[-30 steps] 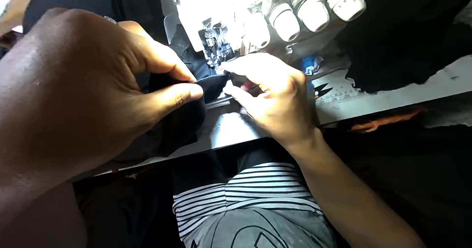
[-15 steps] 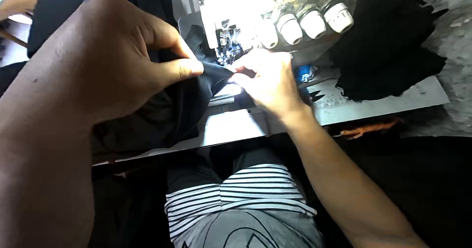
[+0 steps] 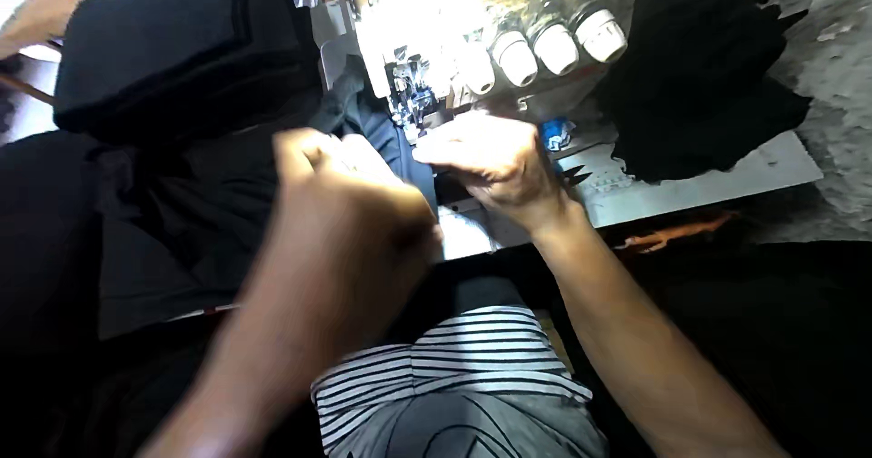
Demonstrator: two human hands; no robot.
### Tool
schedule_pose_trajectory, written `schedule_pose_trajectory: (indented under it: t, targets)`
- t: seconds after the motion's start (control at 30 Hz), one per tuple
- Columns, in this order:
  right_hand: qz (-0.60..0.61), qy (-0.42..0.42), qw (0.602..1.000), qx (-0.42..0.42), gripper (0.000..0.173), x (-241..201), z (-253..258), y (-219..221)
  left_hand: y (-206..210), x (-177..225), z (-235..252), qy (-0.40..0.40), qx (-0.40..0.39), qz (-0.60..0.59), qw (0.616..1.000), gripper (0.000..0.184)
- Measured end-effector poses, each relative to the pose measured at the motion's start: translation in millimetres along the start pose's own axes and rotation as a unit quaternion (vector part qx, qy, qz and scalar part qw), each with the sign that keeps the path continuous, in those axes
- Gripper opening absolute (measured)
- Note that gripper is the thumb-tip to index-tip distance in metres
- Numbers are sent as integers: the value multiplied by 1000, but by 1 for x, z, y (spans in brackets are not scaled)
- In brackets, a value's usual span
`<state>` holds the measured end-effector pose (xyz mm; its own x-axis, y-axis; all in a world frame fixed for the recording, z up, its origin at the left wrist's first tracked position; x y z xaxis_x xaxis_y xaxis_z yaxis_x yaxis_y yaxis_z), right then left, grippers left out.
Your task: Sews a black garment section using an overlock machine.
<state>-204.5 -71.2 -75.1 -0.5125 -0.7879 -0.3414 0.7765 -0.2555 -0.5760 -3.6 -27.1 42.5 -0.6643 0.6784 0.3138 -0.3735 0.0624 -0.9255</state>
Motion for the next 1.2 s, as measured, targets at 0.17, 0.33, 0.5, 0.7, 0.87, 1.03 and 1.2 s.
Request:
schedule_pose_trajectory:
  t: [0.17,0.33,0.5,0.7,0.87,1.03,1.2]
  targets:
    - [97,45,994,28,14,-17,-33,6,68,8,-23,13,-17,55,998,23]
    - [136,71,988,31,11,-19,-29,3,35,8,-18,-30,51,64,996,21]
    - [140,96,984,54,10,-17,-33,8,59,11,-17,-15,47,13,999,19]
    - [145,100,979,98,11,-4,-26,21,70,-11,6,-3,25,46,999,17]
    - [142,101,977,120,11,-7,-27,23,64,-22,16,10,19,78,997,21]
    - [127,104,978,125,12,-11,-26,24,-9,-58,24,-3,32,37,999,22]
    - [132,116,977,119,16,-15,-24,24,4,-133,24,-129,72,21,989,21]
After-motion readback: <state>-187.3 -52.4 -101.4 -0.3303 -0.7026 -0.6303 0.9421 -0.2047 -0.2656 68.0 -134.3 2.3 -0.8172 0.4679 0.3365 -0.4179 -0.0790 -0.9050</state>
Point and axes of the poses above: each hand's wrist, its own z-axis towards the middle knuckle, its own y-axis out of the palm, x = y × z, the point moved 2 cm from there along z, towards the middle knuckle, and after that the axes turned 1 degree about -y, right-handed, at the moved point
